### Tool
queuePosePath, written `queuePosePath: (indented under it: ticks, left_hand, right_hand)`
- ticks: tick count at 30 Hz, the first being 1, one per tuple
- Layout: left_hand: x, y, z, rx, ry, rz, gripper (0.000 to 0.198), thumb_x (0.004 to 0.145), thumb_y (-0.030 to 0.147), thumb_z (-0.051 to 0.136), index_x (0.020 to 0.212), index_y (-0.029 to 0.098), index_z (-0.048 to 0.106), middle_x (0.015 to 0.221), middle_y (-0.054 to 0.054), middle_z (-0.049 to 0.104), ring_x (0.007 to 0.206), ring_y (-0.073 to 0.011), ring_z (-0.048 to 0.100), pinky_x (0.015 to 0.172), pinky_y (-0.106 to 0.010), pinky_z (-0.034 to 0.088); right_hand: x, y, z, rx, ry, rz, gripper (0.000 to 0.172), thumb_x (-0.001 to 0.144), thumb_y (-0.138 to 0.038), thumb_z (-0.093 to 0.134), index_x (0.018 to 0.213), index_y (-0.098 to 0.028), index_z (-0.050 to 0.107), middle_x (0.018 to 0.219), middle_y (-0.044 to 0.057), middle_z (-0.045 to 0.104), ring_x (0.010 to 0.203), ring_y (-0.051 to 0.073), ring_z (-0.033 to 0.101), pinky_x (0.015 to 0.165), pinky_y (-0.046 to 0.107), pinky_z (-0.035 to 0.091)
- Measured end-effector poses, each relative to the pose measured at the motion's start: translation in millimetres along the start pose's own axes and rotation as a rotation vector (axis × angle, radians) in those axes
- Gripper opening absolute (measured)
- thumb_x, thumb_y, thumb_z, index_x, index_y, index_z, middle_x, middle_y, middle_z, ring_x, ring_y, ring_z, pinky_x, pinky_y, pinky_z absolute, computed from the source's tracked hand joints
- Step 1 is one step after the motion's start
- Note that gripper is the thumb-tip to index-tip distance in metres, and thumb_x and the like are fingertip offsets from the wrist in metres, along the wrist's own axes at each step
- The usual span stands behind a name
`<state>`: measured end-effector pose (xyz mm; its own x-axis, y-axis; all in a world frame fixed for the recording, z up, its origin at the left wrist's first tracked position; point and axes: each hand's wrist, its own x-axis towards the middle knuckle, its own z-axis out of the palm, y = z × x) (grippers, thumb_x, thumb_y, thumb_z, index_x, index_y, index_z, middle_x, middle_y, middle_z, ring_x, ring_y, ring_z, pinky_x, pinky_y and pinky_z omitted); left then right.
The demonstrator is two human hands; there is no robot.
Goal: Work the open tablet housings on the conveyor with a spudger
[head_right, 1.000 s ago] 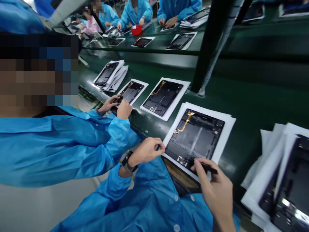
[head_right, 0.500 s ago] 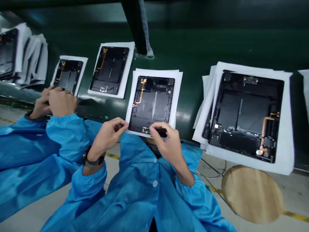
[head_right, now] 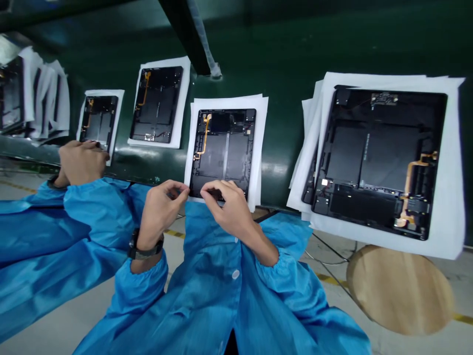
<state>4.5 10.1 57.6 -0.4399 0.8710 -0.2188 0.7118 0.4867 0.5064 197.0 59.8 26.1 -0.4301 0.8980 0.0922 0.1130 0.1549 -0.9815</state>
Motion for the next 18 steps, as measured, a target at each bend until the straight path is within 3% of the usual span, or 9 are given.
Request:
queuePosePath:
  ticks: [7,12,18]
  left_hand:
    - [-15.2,7.8,16.4,0.127,0.184,0.006,0.01,0.091,0.03,0.066,0.086,0.022,0.071,0.081,-0.001,0.071,0.07,-0.0181,0.063,0.07,-0.031,0.044]
    - [-26.9,8.3,33.7,0.156,0.344,0.088,0.007,0.095,0.024,0.065,0.089,0.022,0.068,0.083,0.0,0.066,0.069,-0.0169,0.061,0.072,-0.03,0.045]
    - [-33.1,3.0,44.7,0.135,0.422,0.161,0.013,0.102,0.025,0.061,0.097,0.021,0.072,0.099,-0.005,0.073,0.077,-0.016,0.066,0.074,-0.028,0.05]
  right_hand:
    - [-1.1,3.6,-3.6,0.052,-0.017,0.002,0.008,0.101,-0.024,0.067,0.097,-0.023,0.074,0.087,0.001,0.078,0.085,0.019,0.069,0.085,0.034,0.049]
    - [-0.7,3.6,-6.7,0.075,-0.045,0.025,0.009,0.102,-0.026,0.066,0.097,-0.023,0.073,0.084,0.001,0.077,0.082,0.019,0.069,0.083,0.034,0.051]
    - [0.1,1.8,-8.2,0.107,-0.055,0.045,0.009,0.102,-0.027,0.066,0.098,-0.024,0.073,0.085,0.002,0.077,0.081,0.019,0.07,0.081,0.034,0.053]
